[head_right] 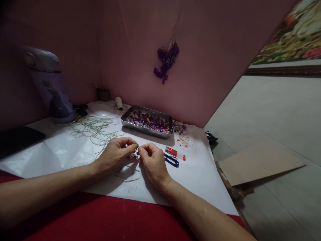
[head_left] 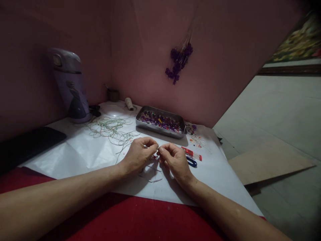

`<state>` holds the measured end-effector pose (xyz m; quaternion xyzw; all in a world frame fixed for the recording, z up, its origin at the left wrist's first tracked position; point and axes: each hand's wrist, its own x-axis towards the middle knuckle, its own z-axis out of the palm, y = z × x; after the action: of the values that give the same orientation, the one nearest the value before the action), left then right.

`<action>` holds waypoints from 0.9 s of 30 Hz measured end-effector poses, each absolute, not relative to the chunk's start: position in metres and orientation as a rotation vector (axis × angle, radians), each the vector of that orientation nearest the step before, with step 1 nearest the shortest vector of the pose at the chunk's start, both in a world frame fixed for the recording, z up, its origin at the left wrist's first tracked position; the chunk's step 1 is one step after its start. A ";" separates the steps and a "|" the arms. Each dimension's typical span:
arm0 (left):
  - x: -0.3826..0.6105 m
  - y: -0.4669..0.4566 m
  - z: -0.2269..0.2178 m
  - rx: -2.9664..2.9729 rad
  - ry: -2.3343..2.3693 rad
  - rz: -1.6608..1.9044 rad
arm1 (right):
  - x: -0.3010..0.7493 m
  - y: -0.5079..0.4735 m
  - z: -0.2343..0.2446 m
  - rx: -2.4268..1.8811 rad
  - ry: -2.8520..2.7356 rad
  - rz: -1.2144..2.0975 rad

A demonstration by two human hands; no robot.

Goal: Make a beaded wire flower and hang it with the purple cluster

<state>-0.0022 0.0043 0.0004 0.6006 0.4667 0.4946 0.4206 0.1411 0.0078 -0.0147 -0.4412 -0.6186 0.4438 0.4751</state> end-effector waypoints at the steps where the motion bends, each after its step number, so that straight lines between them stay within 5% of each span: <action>1: -0.002 0.004 0.001 1.503 1.171 1.244 | 0.141 0.008 -0.014 -1.076 -1.515 1.094; 27: -0.002 0.005 -0.005 1.724 1.256 1.324 | 0.141 0.009 -0.016 -1.019 -1.517 1.123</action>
<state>-0.0018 0.0046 -0.0053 0.6527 0.4756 0.5015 0.3103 0.1412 0.0090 -0.0157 -0.4173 -0.6212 0.4600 0.4778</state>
